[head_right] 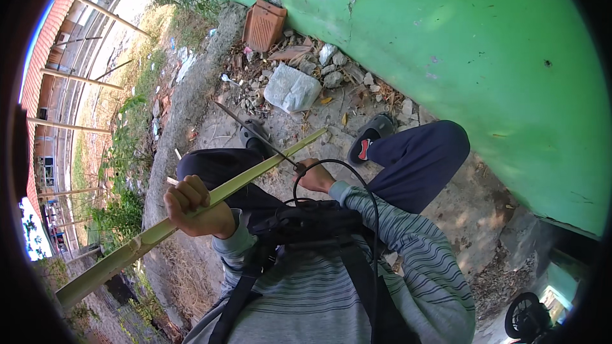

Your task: The person holds a bamboo strip and scrapes along its edges with a knife to shave it down.

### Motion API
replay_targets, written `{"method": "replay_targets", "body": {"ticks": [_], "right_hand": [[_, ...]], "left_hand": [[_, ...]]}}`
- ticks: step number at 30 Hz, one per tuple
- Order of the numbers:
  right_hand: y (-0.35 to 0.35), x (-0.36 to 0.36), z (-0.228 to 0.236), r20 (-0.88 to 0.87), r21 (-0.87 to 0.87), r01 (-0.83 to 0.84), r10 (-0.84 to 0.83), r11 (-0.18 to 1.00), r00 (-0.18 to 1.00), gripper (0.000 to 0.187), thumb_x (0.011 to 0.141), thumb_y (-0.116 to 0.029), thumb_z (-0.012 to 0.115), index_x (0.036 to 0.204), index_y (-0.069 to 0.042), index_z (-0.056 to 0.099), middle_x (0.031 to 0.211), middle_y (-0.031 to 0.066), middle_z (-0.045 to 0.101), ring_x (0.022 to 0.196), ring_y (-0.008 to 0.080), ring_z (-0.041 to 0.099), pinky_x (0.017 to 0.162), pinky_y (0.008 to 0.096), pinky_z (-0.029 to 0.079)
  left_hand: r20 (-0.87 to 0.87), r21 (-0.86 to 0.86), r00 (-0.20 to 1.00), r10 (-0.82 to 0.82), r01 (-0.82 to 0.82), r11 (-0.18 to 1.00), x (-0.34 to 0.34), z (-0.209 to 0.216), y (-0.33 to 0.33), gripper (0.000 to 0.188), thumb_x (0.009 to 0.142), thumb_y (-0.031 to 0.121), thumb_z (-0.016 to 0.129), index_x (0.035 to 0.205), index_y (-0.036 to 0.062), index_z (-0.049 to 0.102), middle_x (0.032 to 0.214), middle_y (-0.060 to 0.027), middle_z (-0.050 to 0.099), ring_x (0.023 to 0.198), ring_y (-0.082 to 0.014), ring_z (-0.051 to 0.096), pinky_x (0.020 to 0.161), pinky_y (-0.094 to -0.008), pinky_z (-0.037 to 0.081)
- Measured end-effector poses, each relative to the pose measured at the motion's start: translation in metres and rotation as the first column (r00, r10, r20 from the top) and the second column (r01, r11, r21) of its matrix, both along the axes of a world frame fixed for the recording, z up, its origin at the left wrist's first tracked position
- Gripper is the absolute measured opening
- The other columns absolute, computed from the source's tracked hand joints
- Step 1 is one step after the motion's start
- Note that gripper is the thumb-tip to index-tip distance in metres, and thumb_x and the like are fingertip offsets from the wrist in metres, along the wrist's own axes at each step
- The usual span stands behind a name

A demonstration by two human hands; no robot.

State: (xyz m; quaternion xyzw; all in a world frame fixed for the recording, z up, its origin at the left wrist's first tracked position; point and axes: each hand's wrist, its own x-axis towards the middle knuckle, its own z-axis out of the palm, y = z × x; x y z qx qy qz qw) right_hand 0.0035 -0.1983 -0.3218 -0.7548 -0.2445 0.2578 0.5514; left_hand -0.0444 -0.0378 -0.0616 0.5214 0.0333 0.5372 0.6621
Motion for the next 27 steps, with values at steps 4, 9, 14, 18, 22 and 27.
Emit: {"method": "replay_targets", "body": {"ticks": [4, 9, 14, 18, 22, 27], "right_hand": [[0.006, 0.0, 0.023, 0.052, -0.012, -0.037, 0.038, 0.999, 0.998, 0.031, 0.074, -0.019, 0.073, 0.069, 0.003, 0.052, 0.058, 0.016, 0.051, 0.053, 0.0256, 0.044, 0.055, 0.0405, 0.04], [0.004, 0.01, -0.004, 0.113, -0.092, 0.014, -0.004, 0.996, 0.994, 0.031, 0.073, -0.021, 0.073, 0.068, 0.002, 0.053, 0.059, 0.0172, 0.055, 0.054, 0.0306, 0.051, 0.056, 0.0427, 0.041], [0.0, 0.022, -0.04, 0.024, -0.3, 0.025, -0.019, 0.954, 1.0, 0.029, 0.074, -0.024, 0.075, 0.08, 0.003, 0.067, 0.079, 0.0243, 0.068, 0.079, 0.0414, 0.068, 0.072, 0.0446, 0.053], [-0.001, 0.017, -0.023, -0.018, -0.292, -0.042, 0.038, 0.955, 0.999, 0.03, 0.073, -0.024, 0.076, 0.081, 0.003, 0.066, 0.076, 0.0222, 0.066, 0.077, 0.037, 0.068, 0.069, 0.0433, 0.052], [0.003, 0.006, -0.011, -0.021, -0.212, -0.132, 0.131, 0.968, 0.991, 0.029, 0.073, -0.024, 0.075, 0.077, 0.003, 0.063, 0.072, 0.02, 0.065, 0.072, 0.0344, 0.066, 0.069, 0.0428, 0.051], [-0.003, 0.022, -0.062, 0.059, -0.166, 0.039, -0.03, 0.985, 0.998, 0.028, 0.074, -0.022, 0.074, 0.069, 0.001, 0.06, 0.062, 0.0147, 0.06, 0.058, 0.028, 0.06, 0.061, 0.0409, 0.047]], "left_hand": [[0.07, -0.018, 0.998, 0.007, -0.006, 1.0, 0.0, -0.002, 0.001, 0.042, 0.097, 0.016, 0.043, 0.059, 0.0147, 0.026, 0.048, 0.0019, 0.023, 0.041, -0.0077, 0.019, 0.04, -0.0258, 0.017], [0.021, 0.029, 0.999, -0.034, 0.034, 0.999, 0.001, 0.001, -0.003, 0.042, 0.1, 0.022, 0.042, 0.062, 0.0158, 0.026, 0.051, 0.0029, 0.02, 0.044, -0.0078, 0.016, 0.042, -0.0267, 0.017], [0.003, -0.01, 1.0, -0.007, 0.007, 1.0, 0.0, 0.0, 0.008, 0.043, 0.1, 0.023, 0.042, 0.061, 0.0159, 0.026, 0.051, 0.0026, 0.021, 0.044, -0.0078, 0.017, 0.042, -0.0262, 0.017], [0.031, 0.002, 0.999, -0.008, 0.008, 1.0, -0.009, -0.007, 0.011, 0.043, 0.1, 0.022, 0.042, 0.061, 0.0157, 0.026, 0.05, 0.0025, 0.022, 0.044, -0.0078, 0.018, 0.041, -0.0261, 0.016], [0.037, 0.021, 0.999, -0.021, 0.021, 1.0, -0.011, -0.005, 0.008, 0.042, 0.099, 0.019, 0.041, 0.06, 0.0154, 0.027, 0.05, 0.0021, 0.023, 0.042, -0.0076, 0.018, 0.041, -0.0267, 0.017], [0.047, 0.062, 0.996, -0.082, 0.079, 0.995, -0.007, 0.002, 0.005, 0.042, 0.098, 0.016, 0.042, 0.059, 0.0144, 0.028, 0.049, 0.0022, 0.023, 0.041, -0.0084, 0.02, 0.04, -0.0281, 0.017]]}}
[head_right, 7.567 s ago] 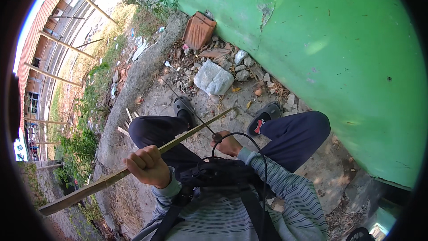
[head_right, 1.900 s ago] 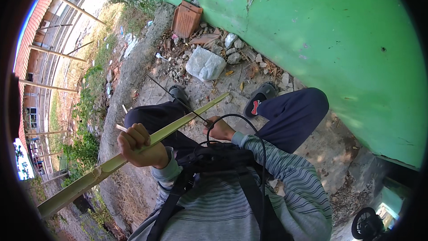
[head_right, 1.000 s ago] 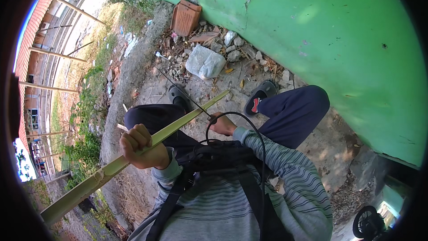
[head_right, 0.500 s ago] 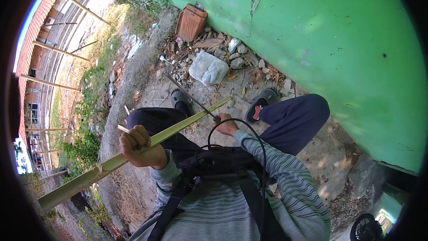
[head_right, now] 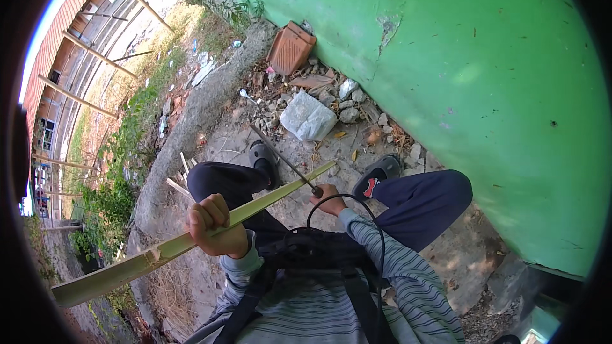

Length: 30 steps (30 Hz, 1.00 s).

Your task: The person holds a bamboo strip and scrapes along its edges with a knife to shave it down.

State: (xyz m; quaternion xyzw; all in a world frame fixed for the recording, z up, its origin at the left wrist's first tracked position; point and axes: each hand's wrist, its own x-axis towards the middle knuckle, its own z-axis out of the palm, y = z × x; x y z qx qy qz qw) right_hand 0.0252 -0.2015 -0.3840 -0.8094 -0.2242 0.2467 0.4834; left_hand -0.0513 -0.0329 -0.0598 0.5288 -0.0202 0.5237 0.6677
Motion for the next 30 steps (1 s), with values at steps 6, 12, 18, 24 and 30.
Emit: {"method": "replay_targets", "body": {"ticks": [6, 12, 18, 24, 30], "right_hand": [[-0.001, 0.004, -0.015, -0.05, -0.094, 0.014, -0.019, 0.995, 0.999, 0.026, 0.073, -0.022, 0.075, 0.071, 0.001, 0.063, 0.065, 0.0154, 0.063, 0.06, 0.0274, 0.063, 0.061, 0.0402, 0.048], [0.009, -0.014, 0.01, -0.092, 0.075, -0.026, 0.033, 0.997, 0.995, 0.029, 0.074, -0.021, 0.076, 0.069, 0.002, 0.059, 0.063, 0.0156, 0.062, 0.057, 0.0245, 0.059, 0.058, 0.0397, 0.047], [0.007, -0.003, -0.046, -0.128, -0.103, 0.093, -0.106, 0.99, 0.986, 0.023, 0.073, -0.021, 0.076, 0.071, -0.001, 0.064, 0.065, 0.0137, 0.065, 0.061, 0.0257, 0.066, 0.063, 0.0381, 0.051], [-0.007, 0.008, -0.081, -0.076, -0.244, 0.114, -0.136, 0.963, 0.988, 0.028, 0.072, -0.027, 0.076, 0.069, -0.001, 0.066, 0.064, 0.0147, 0.066, 0.061, 0.0288, 0.066, 0.062, 0.0404, 0.051], [0.002, 0.001, -0.06, -0.148, -0.119, 0.157, -0.173, 0.981, 0.974, 0.024, 0.075, -0.023, 0.075, 0.071, -0.002, 0.065, 0.062, 0.0102, 0.064, 0.057, 0.0232, 0.063, 0.059, 0.0386, 0.05]], "left_hand": [[0.005, -0.025, 1.0, 0.008, -0.008, 1.0, -0.007, -0.008, 0.006, 0.042, 0.095, 0.015, 0.044, 0.056, 0.0146, 0.028, 0.048, 0.0016, 0.024, 0.04, -0.0084, 0.02, 0.04, -0.0279, 0.017], [-0.001, -0.017, 1.0, 0.026, -0.026, 1.0, -0.01, -0.005, 0.007, 0.042, 0.095, 0.017, 0.045, 0.056, 0.0146, 0.028, 0.048, 0.0012, 0.025, 0.04, -0.0083, 0.02, 0.04, -0.0277, 0.017], [-0.05, -0.109, 0.995, 0.087, -0.092, 0.99, -0.011, -0.006, 0.015, 0.042, 0.095, 0.018, 0.044, 0.057, 0.0151, 0.027, 0.048, 0.0011, 0.025, 0.04, -0.0081, 0.02, 0.04, -0.0274, 0.017], [-0.051, -0.039, 0.998, 0.027, -0.029, 0.999, -0.015, -0.008, 0.012, 0.041, 0.093, 0.019, 0.046, 0.057, 0.0155, 0.027, 0.046, 0.0012, 0.026, 0.04, -0.0079, 0.02, 0.04, -0.0273, 0.017], [-0.044, -0.007, 0.994, -0.099, 0.098, 0.995, -0.016, -0.005, 0.021, 0.033, 0.09, 0.024, 0.05, 0.064, 0.0129, 0.032, 0.044, 0.0002, 0.028, 0.039, -0.0069, 0.018, 0.04, -0.0268, 0.017]]}}
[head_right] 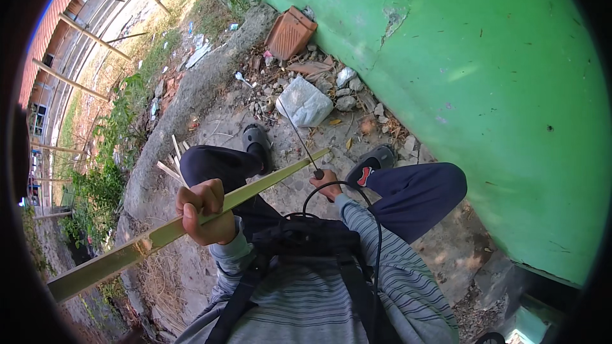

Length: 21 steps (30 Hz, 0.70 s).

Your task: The person holds a bamboo strip and scrapes along its edges with a knife to shave it down.

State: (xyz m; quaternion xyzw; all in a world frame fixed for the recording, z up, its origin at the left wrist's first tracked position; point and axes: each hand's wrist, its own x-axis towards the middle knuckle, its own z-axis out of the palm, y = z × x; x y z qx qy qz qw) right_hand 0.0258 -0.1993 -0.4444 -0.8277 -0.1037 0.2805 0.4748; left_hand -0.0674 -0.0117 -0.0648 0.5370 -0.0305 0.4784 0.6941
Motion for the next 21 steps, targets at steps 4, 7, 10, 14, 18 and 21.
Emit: {"method": "replay_targets", "body": {"ticks": [4, 7, 10, 14, 18, 21], "right_hand": [[-0.001, 0.002, 0.013, -0.073, 0.077, 0.042, -0.037, 0.996, 0.997, 0.02, 0.077, -0.019, 0.073, 0.07, -0.003, 0.064, 0.058, 0.0056, 0.06, 0.05, 0.017, 0.059, 0.05, 0.0344, 0.046], [-0.003, 0.004, 0.022, -0.179, 0.128, 0.092, -0.068, 0.988, 0.981, 0.018, 0.079, -0.016, 0.072, 0.07, -0.003, 0.063, 0.056, 0.0029, 0.058, 0.046, 0.014, 0.056, 0.045, 0.0318, 0.043], [-0.003, 0.003, 0.043, -0.255, 0.143, 0.103, -0.064, 0.984, 0.965, 0.019, 0.081, -0.014, 0.071, 0.07, -0.002, 0.062, 0.055, 0.002, 0.056, 0.044, 0.013, 0.055, 0.043, 0.0311, 0.041], [-0.003, 0.001, 0.066, -0.191, 0.149, -0.001, 0.029, 0.989, 0.981, 0.024, 0.082, -0.017, 0.072, 0.068, -0.002, 0.059, 0.053, 0.0021, 0.053, 0.043, 0.0132, 0.053, 0.043, 0.0321, 0.04], [0.005, -0.003, 0.098, -0.107, 0.21, -0.115, 0.14, 0.971, 0.984, 0.029, 0.083, -0.02, 0.073, 0.068, -0.002, 0.058, 0.055, 0.0035, 0.056, 0.048, 0.0124, 0.054, 0.048, 0.0317, 0.042], [0.011, 0.002, 0.131, -0.083, 0.292, -0.219, 0.253, 0.931, 0.964, 0.03, 0.082, -0.022, 0.073, 0.074, 0.003, 0.058, 0.061, 0.0098, 0.053, 0.059, 0.0152, 0.043, 0.057, 0.0365, 0.039]], "left_hand": [[-0.098, -0.116, 0.995, -0.022, 0.01, 0.993, 0.006, 0.014, -0.001, 0.023, 0.091, 0.027, 0.051, 0.083, 0.0108, 0.036, 0.055, 0.0007, 0.03, 0.046, -0.0084, 0.024, 0.044, -0.0256, 0.023], [-0.2, -0.272, 0.98, 0.001, -0.057, 0.961, 0.007, 0.017, 0.001, 0.025, 0.092, 0.029, 0.053, 0.091, 0.0113, 0.035, 0.061, 0.0008, 0.03, 0.052, -0.0091, 0.026, 0.049, -0.0255, 0.026], [-0.201, -0.333, 0.979, -0.046, -0.024, 0.943, -0.003, 0.008, 0.01, 0.03, 0.095, 0.034, 0.053, 0.089, 0.0117, 0.035, 0.063, 0.0011, 0.028, 0.054, -0.0094, 0.025, 0.052, -0.0252, 0.027], [-0.074, -0.192, 0.967, -0.245, 0.227, 0.955, -0.006, -0.001, 0.02, 0.039, 0.098, 0.038, 0.049, 0.073, 0.0129, 0.033, 0.056, 0.0015, 0.027, 0.047, -0.0092, 0.021, 0.046, -0.0266, 0.021], [-0.034, -0.08, 0.953, -0.301, 0.297, 0.951, 0.002, -0.002, 0.013, 0.052, 0.102, 0.045, 0.042, 0.063, 0.0148, 0.027, 0.046, 0.0026, 0.024, 0.039, -0.0081, 0.014, 0.037, -0.0279, 0.013], [-0.076, -0.044, 0.949, -0.307, 0.305, 0.951, 0.006, -0.003, 0.013, 0.057, 0.103, 0.051, 0.038, 0.06, 0.0154, 0.025, 0.043, 0.0042, 0.022, 0.034, -0.0077, 0.016, 0.033, -0.0263, 0.013]]}}
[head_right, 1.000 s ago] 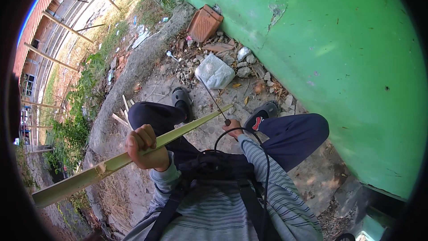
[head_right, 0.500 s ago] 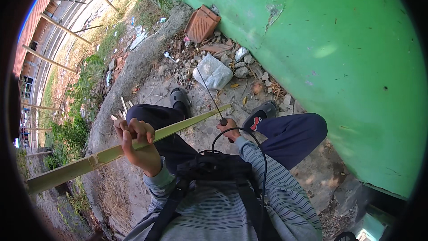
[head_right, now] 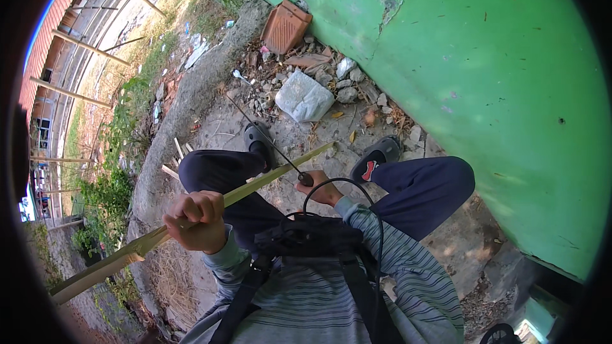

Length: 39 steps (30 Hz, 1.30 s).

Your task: The person holds a bamboo strip and scrapes along its edges with a knife to shave it down.

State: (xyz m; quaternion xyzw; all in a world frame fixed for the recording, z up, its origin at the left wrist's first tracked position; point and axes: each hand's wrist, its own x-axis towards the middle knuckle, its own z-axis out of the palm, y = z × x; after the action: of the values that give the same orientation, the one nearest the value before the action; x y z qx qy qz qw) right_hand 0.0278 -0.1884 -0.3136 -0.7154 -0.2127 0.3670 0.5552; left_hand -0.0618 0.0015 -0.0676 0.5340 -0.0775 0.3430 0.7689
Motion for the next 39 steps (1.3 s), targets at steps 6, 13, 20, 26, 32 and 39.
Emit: {"method": "replay_targets", "body": {"ticks": [6, 13, 20, 26, 32, 39], "right_hand": [[0.006, 0.0, -0.017, 0.06, -0.014, 0.018, -0.017, 1.0, 0.998, 0.029, 0.08, -0.023, 0.074, 0.073, 0.003, 0.062, 0.062, 0.0108, 0.057, 0.059, 0.0176, 0.05, 0.06, 0.0377, 0.043], [-0.002, 0.004, -0.074, -0.144, -0.16, 0.113, -0.137, 0.981, 0.98, 0.024, 0.08, -0.015, 0.074, 0.067, -0.004, 0.057, 0.056, 0.0004, 0.053, 0.053, 0.0115, 0.051, 0.052, 0.033, 0.042], [-0.014, 0.011, -0.074, -0.047, -0.16, 0.064, -0.072, 0.985, 0.996, 0.026, 0.073, -0.019, 0.077, 0.069, -0.002, 0.058, 0.06, 0.0066, 0.058, 0.056, 0.0177, 0.056, 0.057, 0.0363, 0.046], [-0.019, 0.005, -0.054, -0.001, -0.156, 0.144, -0.146, 0.977, 0.989, 0.023, 0.074, -0.018, 0.076, 0.072, -0.003, 0.058, 0.06, 0.005, 0.058, 0.054, 0.016, 0.055, 0.055, 0.0345, 0.046], [-0.02, 0.009, -0.014, -0.115, -0.172, 0.198, -0.219, 0.965, 0.969, 0.032, 0.084, -0.026, 0.075, 0.072, -0.001, 0.058, 0.057, 0.0058, 0.058, 0.049, 0.0156, 0.056, 0.05, 0.0344, 0.046], [-0.018, -0.002, -0.02, -0.242, -0.039, 0.188, -0.192, 0.981, 0.951, 0.033, 0.09, -0.028, 0.072, 0.073, -0.005, 0.057, 0.057, -0.0001, 0.054, 0.048, 0.0097, 0.052, 0.045, 0.0294, 0.041]], "left_hand": [[0.085, 0.097, 0.988, -0.13, 0.122, 0.988, 0.009, 0.005, -0.009, 0.059, 0.107, 0.041, 0.035, 0.055, 0.0169, 0.021, 0.04, 0.0066, 0.022, 0.028, -0.0065, 0.02, 0.03, -0.0237, 0.016], [0.07, 0.094, 0.988, -0.14, 0.133, 0.987, 0.007, 0.006, -0.014, 0.061, 0.108, 0.043, 0.033, 0.055, 0.0177, 0.021, 0.04, 0.0072, 0.022, 0.028, -0.0065, 0.02, 0.03, -0.0238, 0.016], [0.074, 0.132, 0.91, -0.409, 0.397, 0.908, 0.001, 0.0, 0.009, 0.063, 0.1, 0.05, 0.052, 0.054, 0.0131, 0.028, 0.041, 0.0027, 0.032, 0.029, -0.0116, 0.028, 0.032, -0.0268, 0.021], [0.064, -0.084, 0.952, -0.299, 0.304, 0.949, -0.008, -0.014, 0.007, 0.066, 0.071, 0.062, 0.081, 0.063, 0.0123, 0.039, 0.061, -0.0011, 0.046, 0.044, -0.0121, 0.041, 0.037, -0.025, 0.03], [0.152, -0.136, 0.988, 0.028, -0.007, 0.991, -0.002, -0.011, -0.002, 0.072, 0.06, 0.071, 0.08, 0.067, 0.012, 0.04, 0.072, -0.0018, 0.042, 0.054, -0.0117, 0.041, 0.039, -0.0233, 0.04], [0.118, -0.065, 0.989, 0.085, -0.078, 0.995, 0.002, -0.005, -0.006, 0.073, 0.066, 0.075, 0.072, 0.062, 0.0094, 0.041, 0.062, -0.0012, 0.038, 0.05, -0.0133, 0.04, 0.035, -0.0262, 0.041]]}}
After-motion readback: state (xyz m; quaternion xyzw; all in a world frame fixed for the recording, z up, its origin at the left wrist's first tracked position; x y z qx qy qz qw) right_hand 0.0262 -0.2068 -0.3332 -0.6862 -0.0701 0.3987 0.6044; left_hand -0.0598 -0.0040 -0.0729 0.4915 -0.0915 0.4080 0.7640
